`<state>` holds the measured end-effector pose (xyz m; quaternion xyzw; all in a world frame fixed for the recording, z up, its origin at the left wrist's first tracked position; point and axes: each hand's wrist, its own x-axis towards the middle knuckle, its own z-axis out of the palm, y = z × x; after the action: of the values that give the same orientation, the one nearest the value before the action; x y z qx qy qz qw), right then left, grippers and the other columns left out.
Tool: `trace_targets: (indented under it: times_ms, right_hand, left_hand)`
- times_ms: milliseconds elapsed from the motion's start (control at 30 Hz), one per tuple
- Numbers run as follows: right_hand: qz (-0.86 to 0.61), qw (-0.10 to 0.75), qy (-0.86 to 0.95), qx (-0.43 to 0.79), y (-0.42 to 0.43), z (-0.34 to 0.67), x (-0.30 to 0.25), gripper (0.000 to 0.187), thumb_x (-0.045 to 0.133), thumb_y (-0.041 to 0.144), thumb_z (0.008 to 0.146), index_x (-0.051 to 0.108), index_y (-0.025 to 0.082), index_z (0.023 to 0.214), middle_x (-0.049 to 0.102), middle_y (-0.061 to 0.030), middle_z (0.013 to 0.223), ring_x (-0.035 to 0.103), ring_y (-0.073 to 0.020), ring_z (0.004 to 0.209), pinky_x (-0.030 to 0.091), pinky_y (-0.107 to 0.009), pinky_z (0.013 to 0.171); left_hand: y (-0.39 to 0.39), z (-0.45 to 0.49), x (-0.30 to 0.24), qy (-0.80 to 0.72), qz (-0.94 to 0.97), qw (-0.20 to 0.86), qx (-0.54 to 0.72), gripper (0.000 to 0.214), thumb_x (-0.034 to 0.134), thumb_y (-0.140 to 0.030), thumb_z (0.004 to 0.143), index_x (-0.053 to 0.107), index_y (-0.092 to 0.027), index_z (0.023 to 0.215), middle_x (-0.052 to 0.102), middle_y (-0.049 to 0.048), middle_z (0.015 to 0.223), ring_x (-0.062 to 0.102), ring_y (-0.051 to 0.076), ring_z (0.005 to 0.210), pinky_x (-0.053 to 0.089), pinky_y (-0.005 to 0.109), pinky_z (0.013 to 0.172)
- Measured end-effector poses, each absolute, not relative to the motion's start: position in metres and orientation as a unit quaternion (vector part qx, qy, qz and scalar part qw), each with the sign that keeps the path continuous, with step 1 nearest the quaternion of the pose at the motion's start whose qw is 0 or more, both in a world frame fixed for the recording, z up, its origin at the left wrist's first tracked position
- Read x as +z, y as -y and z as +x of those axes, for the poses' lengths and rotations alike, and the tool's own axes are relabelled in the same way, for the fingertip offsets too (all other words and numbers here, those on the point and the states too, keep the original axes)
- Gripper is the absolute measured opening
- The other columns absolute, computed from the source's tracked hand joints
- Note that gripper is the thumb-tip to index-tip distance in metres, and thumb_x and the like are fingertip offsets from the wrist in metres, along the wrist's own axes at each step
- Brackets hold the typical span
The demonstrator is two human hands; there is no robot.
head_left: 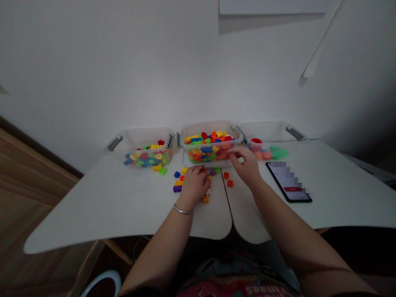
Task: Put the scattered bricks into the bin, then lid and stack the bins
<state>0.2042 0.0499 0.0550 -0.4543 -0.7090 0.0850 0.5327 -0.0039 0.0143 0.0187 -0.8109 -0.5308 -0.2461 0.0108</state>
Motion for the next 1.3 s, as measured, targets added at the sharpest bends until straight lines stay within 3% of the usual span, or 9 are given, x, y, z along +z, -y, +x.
trace_targets:
  times_ms: [100,200,300,467,633,800,1000,1300]
  right_hand:
    - [-0.464,0.456,0.743,0.157,-0.043,0.225,0.027,0.018,0.052,0.025,0.082,0.069,0.021,0.085,0.071,-0.0059,0.086,0.062,-0.0196,0.079,0.05,-0.034,0.072]
    - [-0.494,0.404,0.744,0.198,-0.043,0.235,0.003,0.019,0.055,0.025,0.081,0.071,0.023,0.09,0.072,-0.0054,0.094,0.063,-0.0211,0.091,0.05,-0.037,0.081]
    - [-0.533,0.369,0.726,0.231,-0.043,0.23,-0.007,0.023,0.063,0.028,0.078,0.07,0.022,0.099,0.071,-0.0056,0.098,0.064,-0.0203,0.089,0.05,-0.035,0.081]
    - [-0.576,0.304,0.744,0.149,-0.041,0.212,-0.004,0.032,0.07,0.036,0.075,0.071,0.02,0.104,0.072,-0.0065,0.096,0.063,-0.0221,0.085,0.049,-0.037,0.081]
    - [-0.596,0.271,0.748,0.112,-0.039,0.208,-0.003,0.024,0.066,0.032,0.078,0.072,0.02,0.098,0.072,-0.0064,0.092,0.061,-0.0222,0.084,0.046,-0.036,0.081]
    - [-0.591,0.306,0.738,0.111,-0.042,0.212,-0.007,0.023,0.062,0.03,0.081,0.071,0.018,0.1,0.07,-0.0073,0.09,0.059,-0.0221,0.084,0.046,-0.036,0.082]
    - [-0.549,0.42,0.713,0.114,-0.038,0.213,0.0,0.021,0.06,0.03,0.082,0.069,0.02,0.098,0.067,-0.0076,0.09,0.058,-0.0209,0.079,0.048,-0.037,0.079]
    - [-0.509,0.583,0.634,0.004,-0.048,0.221,0.079,0.025,0.06,0.039,0.084,0.067,0.023,0.102,0.065,-0.0057,0.095,0.055,-0.0175,0.076,0.047,-0.033,0.069]
  left_hand:
    - [-0.014,-0.004,0.019,0.534,-0.809,0.008,-0.246,0.02,0.057,-0.025,0.086,0.074,-0.022,0.096,0.062,0.007,0.122,0.052,0.027,0.116,0.042,0.045,0.106]
    - [-0.014,-0.003,0.02,0.535,-0.808,0.005,-0.245,0.021,0.057,-0.025,0.086,0.074,-0.022,0.096,0.062,0.0071,0.123,0.052,0.026,0.116,0.042,0.044,0.106]
    - [-0.014,-0.001,0.02,0.537,-0.807,0.006,-0.244,0.021,0.057,-0.024,0.086,0.074,-0.022,0.097,0.062,0.0069,0.124,0.051,0.026,0.117,0.041,0.045,0.106]
    - [-0.014,0.0,0.02,0.54,-0.806,0.008,-0.243,0.021,0.057,-0.025,0.085,0.074,-0.022,0.097,0.062,0.007,0.124,0.051,0.026,0.117,0.042,0.044,0.106]
    - [-0.014,0.0,0.02,0.539,-0.807,0.007,-0.24,0.021,0.057,-0.025,0.086,0.074,-0.022,0.097,0.062,0.0078,0.124,0.051,0.027,0.117,0.042,0.044,0.106]
    - [-0.014,-0.001,0.021,0.535,-0.809,0.005,-0.244,0.02,0.058,-0.025,0.085,0.074,-0.023,0.096,0.062,0.0068,0.123,0.051,0.026,0.118,0.042,0.045,0.106]
    - [-0.013,-0.001,0.021,0.538,-0.807,0.007,-0.244,0.019,0.058,-0.025,0.085,0.074,-0.022,0.095,0.062,0.0068,0.124,0.051,0.026,0.117,0.041,0.044,0.107]
    - [-0.013,-0.005,0.02,0.533,-0.808,0.01,-0.25,0.02,0.058,-0.026,0.085,0.074,-0.022,0.097,0.062,0.0071,0.124,0.051,0.026,0.116,0.041,0.045,0.106]
